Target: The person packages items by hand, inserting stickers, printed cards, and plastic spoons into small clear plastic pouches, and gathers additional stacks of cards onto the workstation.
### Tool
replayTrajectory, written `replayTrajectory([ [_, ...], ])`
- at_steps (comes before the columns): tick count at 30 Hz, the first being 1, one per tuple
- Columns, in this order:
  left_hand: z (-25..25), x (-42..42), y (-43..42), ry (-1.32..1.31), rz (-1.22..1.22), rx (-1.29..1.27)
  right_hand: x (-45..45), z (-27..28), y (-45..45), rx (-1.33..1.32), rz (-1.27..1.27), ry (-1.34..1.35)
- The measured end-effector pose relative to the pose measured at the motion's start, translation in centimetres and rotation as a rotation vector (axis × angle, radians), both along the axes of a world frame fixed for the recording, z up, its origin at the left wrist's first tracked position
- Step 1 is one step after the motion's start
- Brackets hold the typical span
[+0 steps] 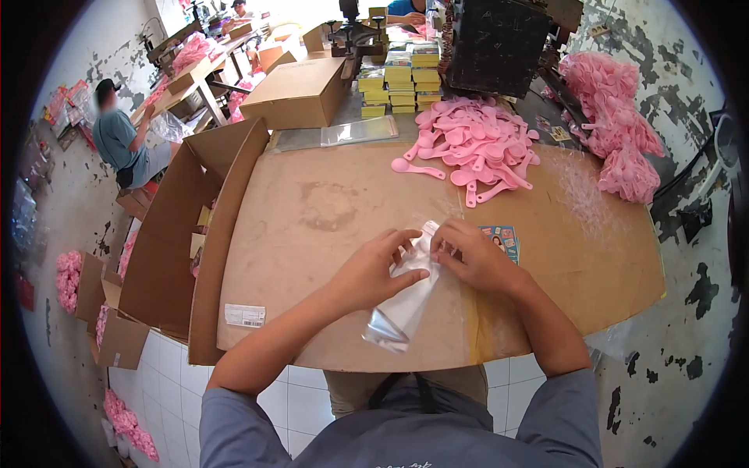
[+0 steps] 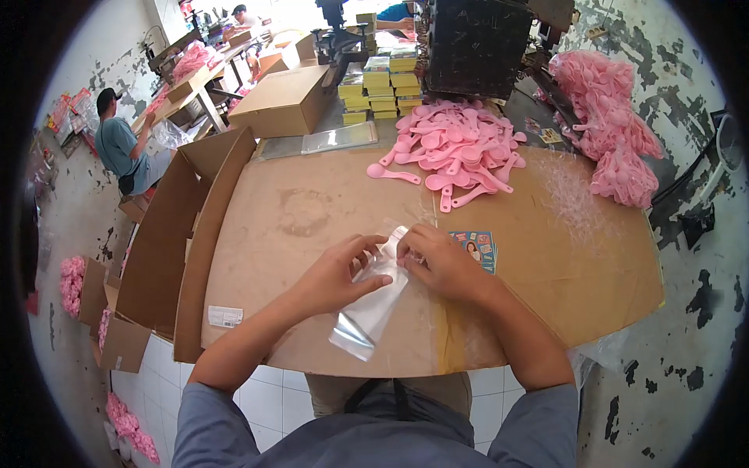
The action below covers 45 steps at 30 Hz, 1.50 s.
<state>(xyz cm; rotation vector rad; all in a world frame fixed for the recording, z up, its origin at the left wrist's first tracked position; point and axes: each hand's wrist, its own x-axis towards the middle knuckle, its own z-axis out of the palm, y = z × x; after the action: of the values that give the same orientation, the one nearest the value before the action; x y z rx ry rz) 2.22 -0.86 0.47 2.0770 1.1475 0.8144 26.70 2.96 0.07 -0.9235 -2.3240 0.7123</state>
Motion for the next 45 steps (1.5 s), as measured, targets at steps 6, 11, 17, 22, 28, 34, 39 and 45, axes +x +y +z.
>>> replayTrajectory([
  [6, -0.8, -0.6, 1.4, -0.274, 0.114, -0.379, 0.0, 0.7, -0.1, -0.253, -0.113, 0.196],
  [11, -2.5, -0.7, 1.8, -0.507, 0.049, -0.463, 0.0, -0.8, 0.4, -0.532, -0.036, 0.447],
  [17, -1.5, -1.5, 1.7, -0.387, 0.1, -0.385, 0.2, -1.8, 0.9, -0.537, -0.088, 0.409],
  [22, -1.7, -1.6, 2.1, -0.594, 0.112, -0.393, 0.3, -1.4, 1.0, -0.515, -0.095, 0.39],
  [28, -1.9, -1.8, 2.1, -0.503, 0.088, -0.401, 0.3, -2.4, 1.2, -0.423, -0.127, 0.373],
  [34, -1.5, -3.5, 3.3, -0.672, 0.149, -0.384, 0.2, -0.7, 0.6, -0.084, -0.249, 0.104],
  [39, -0.2, -3.4, 2.9, -0.738, 0.158, -0.457, 3.8, 1.1, 2.3, 0.206, -0.248, -0.021],
  [45, 0.0, -2.9, 2.4, -0.726, 0.105, -0.533, 10.4, 2.4, 3.2, 0.039, -0.239, -0.418],
])
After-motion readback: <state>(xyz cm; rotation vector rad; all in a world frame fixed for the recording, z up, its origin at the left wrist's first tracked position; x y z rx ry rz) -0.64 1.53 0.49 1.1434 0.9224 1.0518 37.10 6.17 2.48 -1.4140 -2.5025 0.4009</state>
